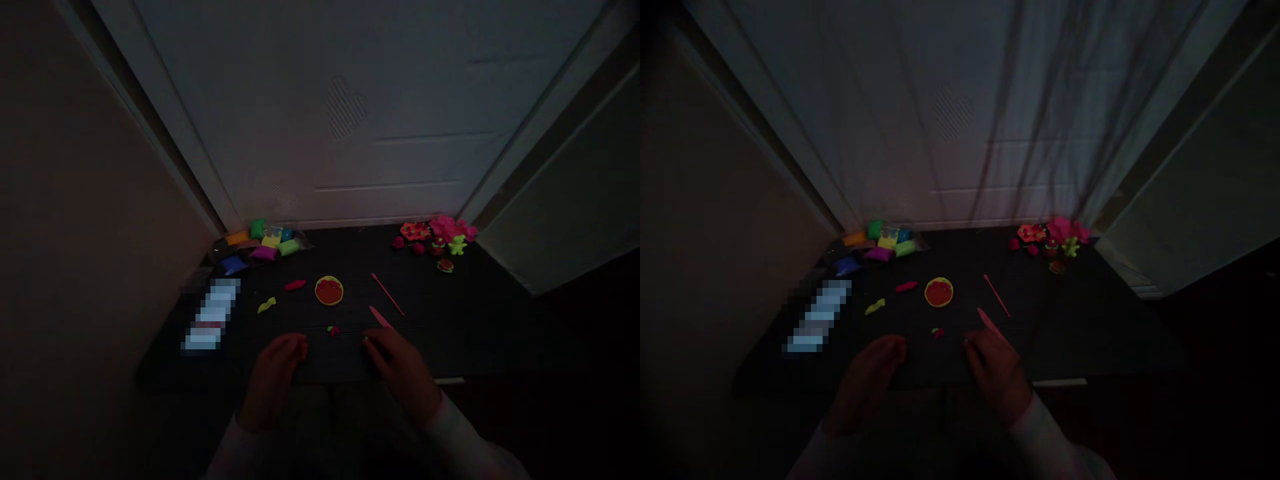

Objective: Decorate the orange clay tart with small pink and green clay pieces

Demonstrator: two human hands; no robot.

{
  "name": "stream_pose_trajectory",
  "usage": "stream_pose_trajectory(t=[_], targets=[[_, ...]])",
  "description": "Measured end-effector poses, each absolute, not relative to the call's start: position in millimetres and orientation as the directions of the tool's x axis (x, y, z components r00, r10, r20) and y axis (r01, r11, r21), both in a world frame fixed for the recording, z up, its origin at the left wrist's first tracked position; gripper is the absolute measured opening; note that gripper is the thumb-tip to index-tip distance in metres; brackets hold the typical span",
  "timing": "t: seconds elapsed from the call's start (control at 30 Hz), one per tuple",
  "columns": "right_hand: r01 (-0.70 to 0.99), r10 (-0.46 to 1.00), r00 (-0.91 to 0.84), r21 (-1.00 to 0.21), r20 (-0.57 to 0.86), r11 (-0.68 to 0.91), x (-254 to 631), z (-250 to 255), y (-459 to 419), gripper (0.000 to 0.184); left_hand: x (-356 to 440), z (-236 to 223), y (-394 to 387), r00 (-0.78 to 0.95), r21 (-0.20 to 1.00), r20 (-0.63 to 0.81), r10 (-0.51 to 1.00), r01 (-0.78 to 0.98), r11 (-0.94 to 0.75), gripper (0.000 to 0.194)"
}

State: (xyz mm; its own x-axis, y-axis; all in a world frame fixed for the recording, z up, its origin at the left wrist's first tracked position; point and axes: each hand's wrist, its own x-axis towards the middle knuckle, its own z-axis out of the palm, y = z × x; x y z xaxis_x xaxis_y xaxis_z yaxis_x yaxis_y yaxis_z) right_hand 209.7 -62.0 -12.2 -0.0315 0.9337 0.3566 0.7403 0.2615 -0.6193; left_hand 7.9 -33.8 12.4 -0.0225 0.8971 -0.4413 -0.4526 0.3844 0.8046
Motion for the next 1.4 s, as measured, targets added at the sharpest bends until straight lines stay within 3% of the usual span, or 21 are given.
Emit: stream_pose_trajectory(t=[0.2,0.37,0.67,0.87,0.93,1.2,1.4], targets=[[0.802,0.961,-0.162,-0.538,0.224,0.261,209,-7,-52,0.021,8,15,-29,-0.037,0.777,-0.553,0.833,-0.383,0.499,0.018],[0.877,0.976,-0.149,-0.435,0.157,0.204,207,-6,-47,0.015,7,13,-22,-0.021,0.757,-0.608,0.794,-0.315,0.572,0.022],[0.894,0.942,-0.177,-0.355,0.285,0.275,217,-1,-55,0.032,-1,7,-19,-0.018,0.706,-0.696,0.718,-0.198,0.679,0.032],[0.934,0.903,-0.321,-0.062,0.285,0.352,224,1,-61,0.033,-1,7,-15,-0.023,0.722,-0.686,0.728,-0.146,0.676,0.037],[0.946,0.910,-0.307,-0.018,0.279,0.325,224,0,-60,0.034,-2,7,-15,-0.020,0.740,-0.666,0.746,-0.147,0.656,0.037],[0.920,0.878,-0.385,0.039,0.285,0.390,231,-7,-65,0.037,-6,-2,-20,0.018,0.753,-0.642,0.766,-0.174,0.635,0.033],[0.933,0.892,-0.356,0.054,0.279,0.356,228,-7,-62,0.039,-3,2,-17,0.015,0.764,-0.631,0.776,-0.163,0.624,0.035]])
